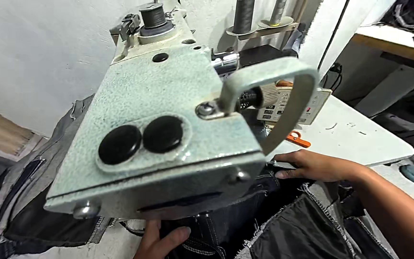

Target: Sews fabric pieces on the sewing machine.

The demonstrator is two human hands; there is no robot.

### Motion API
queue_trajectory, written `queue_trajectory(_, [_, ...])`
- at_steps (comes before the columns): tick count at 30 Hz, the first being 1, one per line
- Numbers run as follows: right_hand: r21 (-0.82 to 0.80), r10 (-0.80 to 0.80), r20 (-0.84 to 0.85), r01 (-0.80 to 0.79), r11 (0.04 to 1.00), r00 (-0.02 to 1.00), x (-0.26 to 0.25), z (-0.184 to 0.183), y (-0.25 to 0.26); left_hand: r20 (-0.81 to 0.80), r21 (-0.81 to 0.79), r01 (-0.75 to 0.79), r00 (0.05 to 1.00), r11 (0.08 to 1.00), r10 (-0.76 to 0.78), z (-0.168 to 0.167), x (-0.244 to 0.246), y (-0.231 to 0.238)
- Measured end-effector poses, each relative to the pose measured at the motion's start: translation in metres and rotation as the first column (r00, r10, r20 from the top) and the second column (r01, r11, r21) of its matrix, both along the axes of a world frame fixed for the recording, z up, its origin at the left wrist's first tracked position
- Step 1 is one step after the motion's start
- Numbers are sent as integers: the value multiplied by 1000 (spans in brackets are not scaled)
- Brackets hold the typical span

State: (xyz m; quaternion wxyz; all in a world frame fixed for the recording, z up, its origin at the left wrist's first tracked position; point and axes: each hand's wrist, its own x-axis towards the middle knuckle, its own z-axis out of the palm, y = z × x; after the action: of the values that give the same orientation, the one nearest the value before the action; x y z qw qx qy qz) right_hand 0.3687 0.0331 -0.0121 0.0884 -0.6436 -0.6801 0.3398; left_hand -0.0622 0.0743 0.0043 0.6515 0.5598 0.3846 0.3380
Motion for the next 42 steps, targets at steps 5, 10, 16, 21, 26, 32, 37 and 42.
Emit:
queue_trajectory(5, [-24, -47, -231, 43, 999, 972, 9, -14, -6, 25, -46, 15, 1000, 999, -14, 8, 8, 0])
queue_trajectory(10, [-88, -278, -540, 275, 957, 794, -9, -20, -9, -27, -76, -95, 995, 993, 94, 12, 23, -5])
queue_trajectory(16, [531, -106, -219, 210, 821, 970, -79, 3, 5, -156, 7, -305, 940, 952, 302, -2, -37, 8])
queue_trajectory(21, [718, -49, -35, 59, 693, 998, -162, 27, 33, -63, 13, -409, 910, 912, 409, -24, -99, 7])
queue_trajectory(26, [769, -52, 34, 7, 640, 998, -156, 24, 43, 63, 9, -367, 928, 930, 366, -24, -99, 1])
queue_trajectory(32, [740, -28, -26, 39, 671, 999, -142, 23, 28, 67, 42, -312, 949, 949, 309, -13, -89, 10])
queue_trajectory(37, [314, -115, 73, 87, 945, 991, -156, 61, 43, 110, 41, -303, 949, 952, 297, -20, -94, 12])
queue_trajectory(42, [445, -77, 88, 30, 895, 993, -154, 56, 35, 119, 39, -292, 951, 956, 285, -23, -98, 10])
